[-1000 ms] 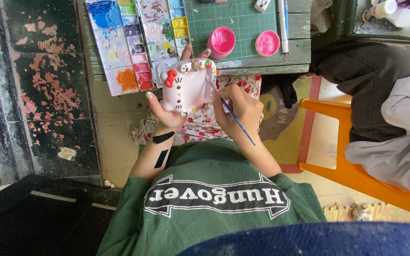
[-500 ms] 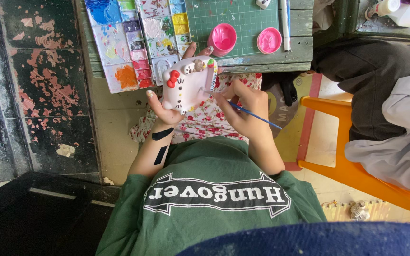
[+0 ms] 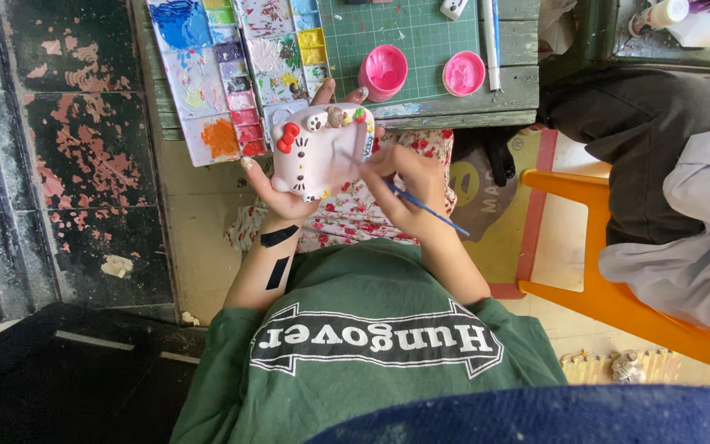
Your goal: The person paints a Hello Kitty-shaped ceramic dish with pink paint, holding the dish in one hand while applying paint with a brush dipped from a palette and a pink paint cup. Near the end, the person sets the dish down and opens a small paint tube.
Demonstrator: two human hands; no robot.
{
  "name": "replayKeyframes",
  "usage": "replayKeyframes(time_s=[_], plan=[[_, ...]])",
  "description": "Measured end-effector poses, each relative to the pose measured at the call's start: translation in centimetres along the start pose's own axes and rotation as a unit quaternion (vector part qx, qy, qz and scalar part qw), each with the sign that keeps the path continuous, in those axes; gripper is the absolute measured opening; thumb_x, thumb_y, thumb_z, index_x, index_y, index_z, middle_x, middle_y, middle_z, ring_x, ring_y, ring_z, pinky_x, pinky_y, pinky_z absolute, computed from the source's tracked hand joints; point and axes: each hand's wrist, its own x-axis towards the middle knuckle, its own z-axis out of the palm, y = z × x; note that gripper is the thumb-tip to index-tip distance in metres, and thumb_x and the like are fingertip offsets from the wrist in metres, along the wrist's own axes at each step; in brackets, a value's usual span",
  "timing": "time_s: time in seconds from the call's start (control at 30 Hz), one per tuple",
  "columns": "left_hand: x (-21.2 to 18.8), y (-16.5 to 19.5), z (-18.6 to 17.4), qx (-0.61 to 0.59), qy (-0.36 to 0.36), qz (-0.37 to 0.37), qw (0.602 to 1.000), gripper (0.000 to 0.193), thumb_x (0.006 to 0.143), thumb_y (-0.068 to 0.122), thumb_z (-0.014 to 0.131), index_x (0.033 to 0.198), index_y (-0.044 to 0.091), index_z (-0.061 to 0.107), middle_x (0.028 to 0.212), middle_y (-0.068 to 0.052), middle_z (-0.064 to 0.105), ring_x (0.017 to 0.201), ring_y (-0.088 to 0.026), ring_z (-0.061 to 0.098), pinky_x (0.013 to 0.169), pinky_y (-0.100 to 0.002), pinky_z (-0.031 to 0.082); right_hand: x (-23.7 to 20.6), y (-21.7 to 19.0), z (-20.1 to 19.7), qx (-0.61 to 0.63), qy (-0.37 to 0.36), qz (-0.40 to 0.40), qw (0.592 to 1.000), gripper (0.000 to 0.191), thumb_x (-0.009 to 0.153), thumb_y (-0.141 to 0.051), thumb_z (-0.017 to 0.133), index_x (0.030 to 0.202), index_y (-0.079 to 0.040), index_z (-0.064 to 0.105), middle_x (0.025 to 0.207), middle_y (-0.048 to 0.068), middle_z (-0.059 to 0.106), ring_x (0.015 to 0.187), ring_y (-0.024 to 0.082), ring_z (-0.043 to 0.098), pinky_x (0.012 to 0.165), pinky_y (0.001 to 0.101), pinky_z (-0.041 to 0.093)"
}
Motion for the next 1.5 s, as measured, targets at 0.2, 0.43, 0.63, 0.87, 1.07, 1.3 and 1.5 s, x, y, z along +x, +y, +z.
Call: replayKeyframes(time_s=[0.2,0.43,0.63,0.87,1.07,1.3,1.5], plan=[[0.0,0.2,0.1,-0.027,-0.009,0.013,1.0,0.128,0.082,0.096,0.035,0.168,0.003,0.021,0.165,-0.026,0.032,0.155,-0.036,0.034,0.131,-0.052,0.03,0.1,-0.2,0.0,0.017,0.009,-0.011,1.0,0.017,0.094,0.004,0.073,0.088,-0.001,0.059,0.089,0.013,0.074,0.079,0.021,0.075,0.07,0.0295,0.055],[-0.1,0.4,-0.6,-0.042,-0.014,0.013,0.999,0.124,0.083,0.094,0.036,0.17,0.007,0.023,0.163,-0.025,0.035,0.146,-0.04,0.045,0.126,-0.057,0.035,-0.3,0.2,-0.4,0.037,-0.034,0.035,0.998,0.02,0.092,0.003,0.076,0.082,0.001,0.059,0.082,0.011,0.073,0.069,0.014,0.068,0.06,0.0268,0.049],[-0.3,-0.1,-1.1,-0.061,-0.016,0.016,0.998,0.121,0.081,0.092,0.038,0.166,0.008,0.023,0.168,-0.021,0.03,0.148,-0.038,0.045,0.126,-0.056,0.037,0.3,2.2,-0.6,0.16,-0.072,0.075,0.982,0.018,0.097,0.003,0.073,0.086,-0.001,0.06,0.085,0.009,0.073,0.077,0.01,0.067,0.067,0.0241,0.052],[-0.3,0.1,-0.4,-0.041,0.02,0.017,0.999,0.125,0.082,0.093,0.039,0.168,0.005,0.021,0.172,-0.021,0.024,0.149,-0.036,0.041,0.126,-0.053,0.034,0.3,2.1,1.5,0.135,0.063,0.106,0.983,0.015,0.097,0.001,0.071,0.09,-0.001,0.059,0.087,0.008,0.075,0.063,0.007,0.063,0.061,0.0236,0.052],[-0.2,0.7,-0.8,-0.078,-0.002,0.01,0.997,0.125,0.08,0.092,0.043,0.168,0.006,0.019,0.167,-0.024,0.033,0.15,-0.035,0.042,0.127,-0.053,0.035,-0.2,1.2,0.5,0.008,-0.064,-0.045,0.997,0.02,0.091,0.003,0.078,0.085,-0.002,0.06,0.085,0.013,0.071,0.079,0.019,0.073,0.067,0.0291,0.053],[-0.3,0.6,-0.8,-0.028,0.0,0.014,1.0,0.125,0.083,0.095,0.041,0.165,0.003,0.022,0.161,-0.027,0.039,0.147,-0.035,0.043,0.122,-0.049,0.035,0.9,1.0,0.0,0.027,-0.042,-0.021,0.999,0.017,0.093,0.002,0.077,0.089,0.0,0.06,0.09,0.011,0.073,0.079,0.017,0.072,0.067,0.0292,0.054],[-0.3,1.5,-0.5,-0.067,-0.007,0.0,0.998,0.125,0.08,0.093,0.041,0.169,0.008,0.02,0.161,-0.024,0.037,0.14,-0.046,0.049,0.121,-0.061,0.041,1.0,0.2,0.3,0.039,-0.04,-0.02,0.998,0.017,0.092,0.003,0.077,0.087,0.0,0.061,0.088,0.012,0.073,0.073,0.016,0.07,0.064,0.0281,0.053]])
